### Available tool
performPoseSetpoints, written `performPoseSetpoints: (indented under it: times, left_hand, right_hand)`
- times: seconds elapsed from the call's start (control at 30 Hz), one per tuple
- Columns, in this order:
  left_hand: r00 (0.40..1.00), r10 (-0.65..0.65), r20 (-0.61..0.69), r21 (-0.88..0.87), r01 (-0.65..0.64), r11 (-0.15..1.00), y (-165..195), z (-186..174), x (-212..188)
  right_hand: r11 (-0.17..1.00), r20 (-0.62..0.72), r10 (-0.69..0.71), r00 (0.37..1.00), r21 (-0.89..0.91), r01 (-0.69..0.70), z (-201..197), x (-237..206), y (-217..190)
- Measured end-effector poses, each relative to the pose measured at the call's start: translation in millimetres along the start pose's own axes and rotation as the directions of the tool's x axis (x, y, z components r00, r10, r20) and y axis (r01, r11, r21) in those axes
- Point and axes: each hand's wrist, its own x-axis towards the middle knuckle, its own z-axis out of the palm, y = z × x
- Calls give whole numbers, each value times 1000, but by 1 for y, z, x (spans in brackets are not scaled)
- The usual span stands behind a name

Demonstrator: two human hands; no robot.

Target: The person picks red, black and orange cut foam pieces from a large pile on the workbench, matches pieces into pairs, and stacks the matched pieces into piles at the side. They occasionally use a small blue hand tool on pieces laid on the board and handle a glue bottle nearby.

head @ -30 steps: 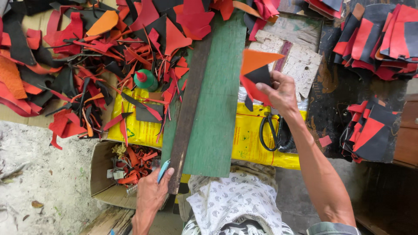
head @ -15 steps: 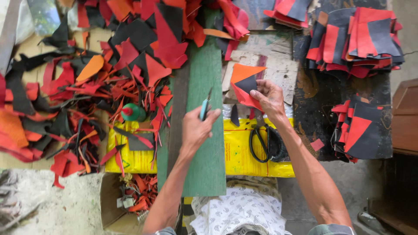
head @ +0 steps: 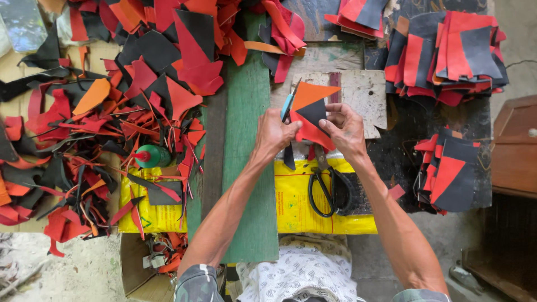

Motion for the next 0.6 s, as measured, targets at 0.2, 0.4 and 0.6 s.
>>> performPoseSetpoints:
  times: [0.2,0.4,0.6]
  left_hand:
    - [986,-158,47,-45,160,986,-20,0,0]
    - [966,-247,83,-137,256,957,-15,-2,-2]
    - [946,-315,77,-189,324,927,-5,-3,-1]
  right_hand:
    - [958,85,-27,996,-282,50,-4,7,-14]
    - [987,68,7,998,-161,5,-5,15,-5]
    - [970,12,-34,999,-240,36,-5,22,-3]
